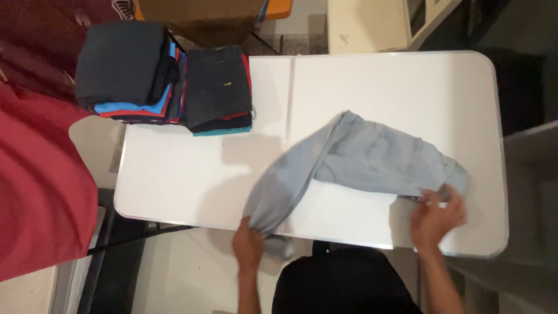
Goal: The person removes items of clothing from a closet and folds them on a table. The person handles light blue jeans, dark blue jeans, and a beige shirt, folding each one and adding it to a stack.
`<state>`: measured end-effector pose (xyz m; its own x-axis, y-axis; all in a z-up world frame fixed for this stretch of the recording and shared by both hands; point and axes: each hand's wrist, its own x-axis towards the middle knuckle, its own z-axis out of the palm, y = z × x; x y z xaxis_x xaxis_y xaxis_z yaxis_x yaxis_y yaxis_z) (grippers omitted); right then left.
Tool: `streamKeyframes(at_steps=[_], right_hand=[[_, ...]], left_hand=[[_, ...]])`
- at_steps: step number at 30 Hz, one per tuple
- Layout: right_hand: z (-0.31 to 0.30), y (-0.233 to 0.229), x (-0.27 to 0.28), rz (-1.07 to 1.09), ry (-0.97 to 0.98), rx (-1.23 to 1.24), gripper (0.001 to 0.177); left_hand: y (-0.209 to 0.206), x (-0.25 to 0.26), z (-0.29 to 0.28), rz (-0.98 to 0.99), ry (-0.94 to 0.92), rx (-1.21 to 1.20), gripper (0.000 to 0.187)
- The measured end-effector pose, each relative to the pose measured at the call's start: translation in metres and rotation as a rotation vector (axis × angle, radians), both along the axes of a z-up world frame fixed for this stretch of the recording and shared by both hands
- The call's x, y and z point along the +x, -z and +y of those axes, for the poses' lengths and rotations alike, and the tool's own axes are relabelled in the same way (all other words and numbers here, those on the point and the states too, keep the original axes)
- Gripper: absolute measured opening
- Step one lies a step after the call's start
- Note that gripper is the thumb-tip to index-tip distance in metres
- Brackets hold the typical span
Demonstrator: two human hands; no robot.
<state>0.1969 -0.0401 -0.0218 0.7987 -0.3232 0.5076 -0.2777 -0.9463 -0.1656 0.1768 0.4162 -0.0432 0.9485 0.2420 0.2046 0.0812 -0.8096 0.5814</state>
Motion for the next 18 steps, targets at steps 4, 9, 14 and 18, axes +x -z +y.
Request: streamKeyframes(at_steps=[4,9,14,18], right_hand=[[-0.062,-0.036,-0.004,-0.316,-0.119,0.407,0.012],[-0.11,-0.097,0.026,-0.205,-0.176,0.332,0.022],[-0.1,-0.071,0.1,0.29,-0.014,0.141,0.018],[-0.069,-0.038,0.097,0.162,-0.168,0.155,0.015]], left_hand=[[-0.045,-0.018,0.09,0.436,-0.248,-0.479,0.045],[-0.124,0.011,0.154,0.799,-0.096,-0.345,0.046],[-0.108,0.093,0.091,0.539,-0.06,0.558,0.047],[-0.085,0.098,0.001,0.286,0.218,0.176,0.06]])
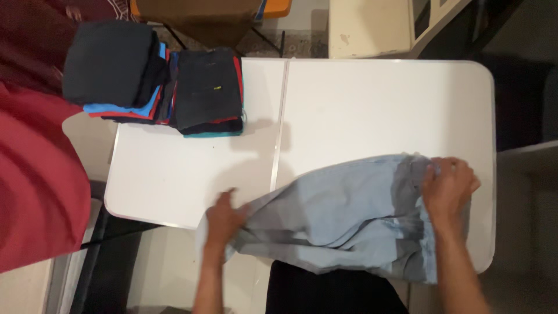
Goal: The person removes items of clothing from a closet and folds them on a table. The person handles light blue jeans, dark blue jeans, and a beige shirt, folding each one and adding it to a stack.
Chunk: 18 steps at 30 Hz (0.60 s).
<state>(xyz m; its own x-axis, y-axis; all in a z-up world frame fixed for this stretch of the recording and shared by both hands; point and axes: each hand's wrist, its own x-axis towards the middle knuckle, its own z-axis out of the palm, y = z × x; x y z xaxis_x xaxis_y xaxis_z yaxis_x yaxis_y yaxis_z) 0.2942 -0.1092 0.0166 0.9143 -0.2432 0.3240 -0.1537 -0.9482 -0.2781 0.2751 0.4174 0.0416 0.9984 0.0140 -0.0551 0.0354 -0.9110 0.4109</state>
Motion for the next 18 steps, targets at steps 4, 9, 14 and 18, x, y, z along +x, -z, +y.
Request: streamKeyframes(at_steps=[4,9,14,18], right_hand=[[0.051,0.032,-0.039,0.143,0.015,0.412,0.018],[0.1,0.058,-0.081,0.128,-0.111,0.124,0.05],[0.095,0.067,-0.073,0.131,-0.164,0.124,0.055],[0.09,0.069,-0.063,0.131,-0.254,0.135,0.053]], left_hand=[[0.029,-0.022,-0.055,0.117,0.128,0.161,0.065],[0.066,-0.035,-0.046,-0.193,0.101,0.39,0.054],[0.048,-0.026,-0.009,0.068,-0.165,0.353,0.024],[0.044,-0.022,0.027,-0.353,-0.259,0.125,0.024]])
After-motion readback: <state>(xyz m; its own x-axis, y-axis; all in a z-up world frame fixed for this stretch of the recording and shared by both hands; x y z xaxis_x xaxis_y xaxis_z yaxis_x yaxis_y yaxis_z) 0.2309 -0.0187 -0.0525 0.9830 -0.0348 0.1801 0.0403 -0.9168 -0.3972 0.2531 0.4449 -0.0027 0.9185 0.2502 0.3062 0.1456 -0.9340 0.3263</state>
